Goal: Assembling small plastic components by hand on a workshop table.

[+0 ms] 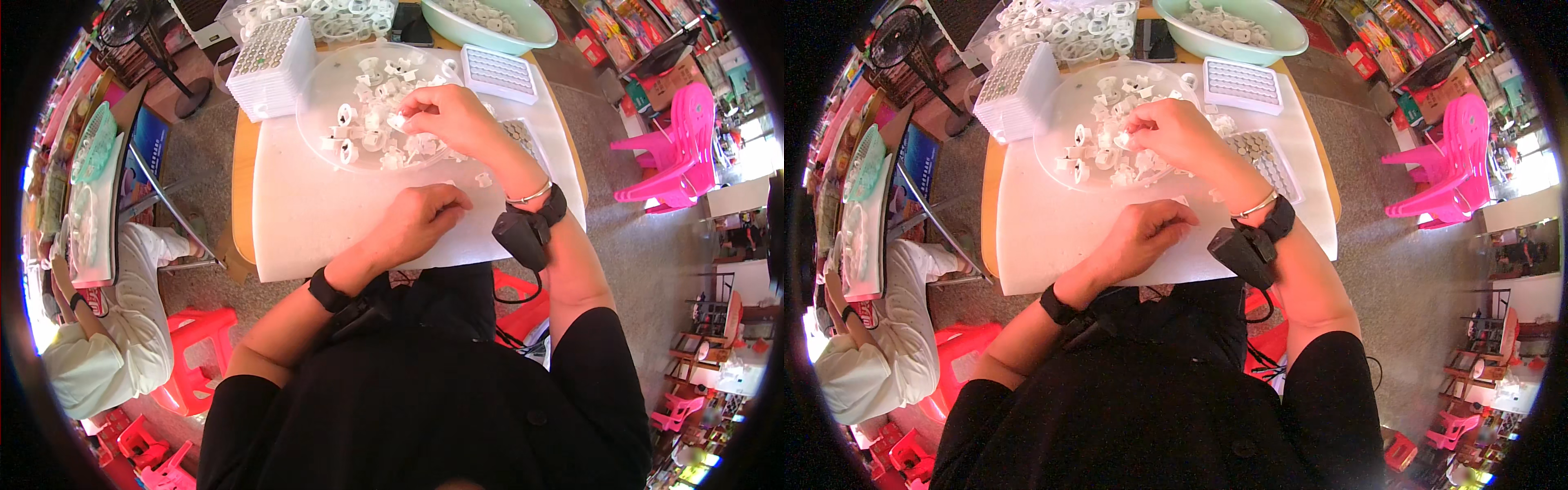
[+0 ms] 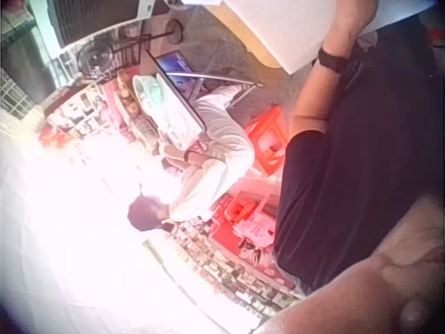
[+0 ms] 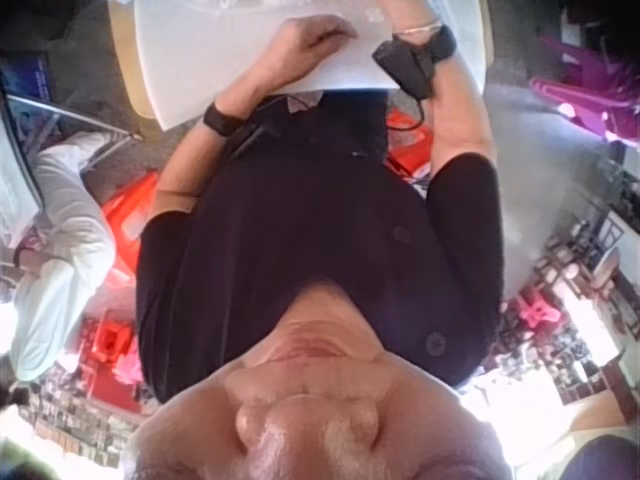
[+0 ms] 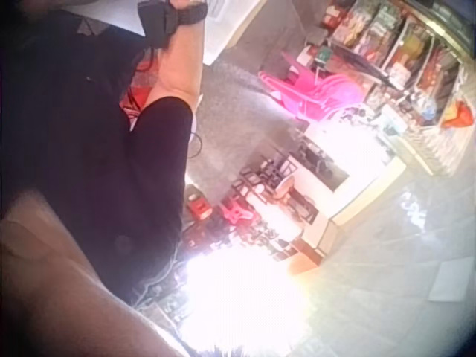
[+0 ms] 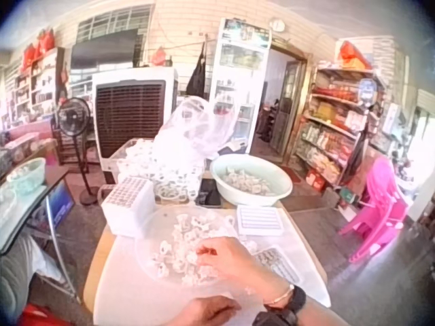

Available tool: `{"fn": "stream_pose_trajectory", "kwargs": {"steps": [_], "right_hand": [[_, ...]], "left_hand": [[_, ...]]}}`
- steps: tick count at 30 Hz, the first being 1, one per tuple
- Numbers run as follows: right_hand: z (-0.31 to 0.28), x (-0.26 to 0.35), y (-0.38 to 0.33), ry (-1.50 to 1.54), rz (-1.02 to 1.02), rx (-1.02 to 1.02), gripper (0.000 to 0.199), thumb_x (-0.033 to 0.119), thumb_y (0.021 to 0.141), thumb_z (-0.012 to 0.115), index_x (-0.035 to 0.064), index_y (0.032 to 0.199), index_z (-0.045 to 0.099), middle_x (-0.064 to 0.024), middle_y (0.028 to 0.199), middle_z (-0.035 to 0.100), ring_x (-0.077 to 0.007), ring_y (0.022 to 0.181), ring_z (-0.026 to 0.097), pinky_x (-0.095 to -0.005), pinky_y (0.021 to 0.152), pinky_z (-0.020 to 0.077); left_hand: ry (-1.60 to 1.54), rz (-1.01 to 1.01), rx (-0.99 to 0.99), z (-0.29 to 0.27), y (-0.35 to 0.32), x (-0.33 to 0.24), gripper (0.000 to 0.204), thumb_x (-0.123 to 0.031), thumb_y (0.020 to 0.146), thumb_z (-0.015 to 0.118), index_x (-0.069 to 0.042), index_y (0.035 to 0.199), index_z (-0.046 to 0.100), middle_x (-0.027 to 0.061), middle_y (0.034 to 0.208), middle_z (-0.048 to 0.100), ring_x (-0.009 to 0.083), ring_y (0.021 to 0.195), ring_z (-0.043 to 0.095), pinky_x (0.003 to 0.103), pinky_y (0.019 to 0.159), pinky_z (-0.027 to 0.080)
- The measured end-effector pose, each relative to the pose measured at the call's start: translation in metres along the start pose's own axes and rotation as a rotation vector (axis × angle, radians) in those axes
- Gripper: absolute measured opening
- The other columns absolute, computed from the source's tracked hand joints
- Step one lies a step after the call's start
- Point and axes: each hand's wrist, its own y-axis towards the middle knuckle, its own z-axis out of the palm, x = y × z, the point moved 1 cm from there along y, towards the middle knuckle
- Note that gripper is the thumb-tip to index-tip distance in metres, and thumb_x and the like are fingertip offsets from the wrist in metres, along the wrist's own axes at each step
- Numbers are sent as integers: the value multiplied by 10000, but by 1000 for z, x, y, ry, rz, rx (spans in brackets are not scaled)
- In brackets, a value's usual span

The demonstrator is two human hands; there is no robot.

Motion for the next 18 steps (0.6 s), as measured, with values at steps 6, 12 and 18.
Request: {"fn": "stream_pose_trajectory", "kwargs": {"steps": [6, 12, 18], "right_hand": [[-8, 8, -17, 195, -68, -154, 238, 159, 795, 663, -9, 964, 672, -74, 791, 666, -150, 748, 633, -283, 700, 484], [-13, 1, -68, 909, 87, -129, 286, 122, 886, 586, -57, 1109, 595, -70, 907, 647, -133, 795, 616, -260, 757, 488], [6, -38, -118, 1316, 196, -81, 251, 116, 895, 579, -12, 1108, 613, -62, 887, 661, -125, 718, 618, -240, 668, 482]], "left_hand": [[-2, 10, -13, 1, 1, -1, 132, -58, 879, 584, -2, 987, 634, 75, 811, 627, 132, 705, 577, 285, 650, 483], [-314, -281, -24, -2, -2, -4, 186, -122, 958, 514, 2, 1066, 602, 30, 812, 600, 83, 673, 546, 218, 586, 478], [-504, -251, -134, -2, 5, -19, 282, -137, 983, 460, 38, 1197, 521, 87, 869, 599, 111, 694, 574, 242, 572, 498]]}}
